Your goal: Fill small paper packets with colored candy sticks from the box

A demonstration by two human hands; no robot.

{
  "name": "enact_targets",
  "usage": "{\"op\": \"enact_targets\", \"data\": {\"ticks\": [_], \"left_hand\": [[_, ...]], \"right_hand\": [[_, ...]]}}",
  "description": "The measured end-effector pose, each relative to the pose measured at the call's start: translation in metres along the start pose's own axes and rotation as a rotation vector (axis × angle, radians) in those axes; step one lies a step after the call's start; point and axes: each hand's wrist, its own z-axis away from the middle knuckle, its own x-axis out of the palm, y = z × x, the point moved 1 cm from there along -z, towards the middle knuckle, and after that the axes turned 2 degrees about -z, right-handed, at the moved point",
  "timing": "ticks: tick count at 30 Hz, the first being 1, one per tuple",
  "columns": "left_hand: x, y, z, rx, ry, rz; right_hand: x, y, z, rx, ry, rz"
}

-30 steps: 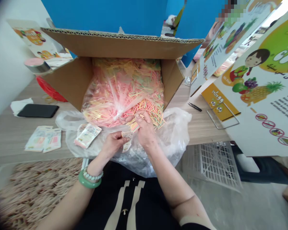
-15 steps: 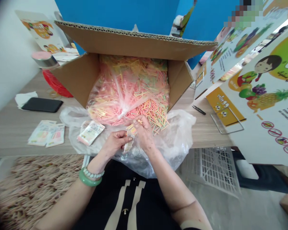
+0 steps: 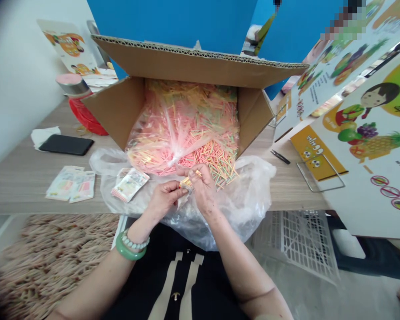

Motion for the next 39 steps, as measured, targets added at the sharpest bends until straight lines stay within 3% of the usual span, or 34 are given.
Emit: {"op": "enact_targets", "data": {"ticks": [3,7,12,15,21,24,28,34,39], "left_hand": [[0.005,-0.001,-0.003,-0.009,0.012,0.037],[0.016,-0.005,-0.013,0.006,0.112,0.073],[0.033,-0.005,-0.023,0.259,0.234,-0.300],[0.043,-0.007,-0.030,0.335,0.169,-0.326],[0.061,-0.012,-0.043,0.230,0.078,-0.103],[0.071,-0.015,-0.048,0.070,0.047,0.117],[0.079,-0.017,-0.050,-0.132,0.040,0.395],[0.079,-0.013,-0.046,-0.221,-0.055,0.459],[0.084,-0.016,-0.046,-0.274,-0.053,0.515]], "right_hand": [[0.002,0.003,0.000,0.012,0.024,0.018],[0.000,0.010,-0.005,-0.042,0.150,0.042],[-0.014,0.020,-0.013,-0.047,0.300,0.004],[-0.023,0.021,-0.018,-0.018,0.309,-0.077],[-0.040,0.016,-0.023,-0.033,0.417,-0.176],[-0.046,0.015,-0.024,-0.049,0.477,-0.199],[-0.053,0.017,-0.023,-0.026,0.456,-0.224],[-0.058,0.017,-0.021,-0.003,0.384,-0.199],[-0.054,0.016,-0.019,-0.035,0.485,-0.138]]}}
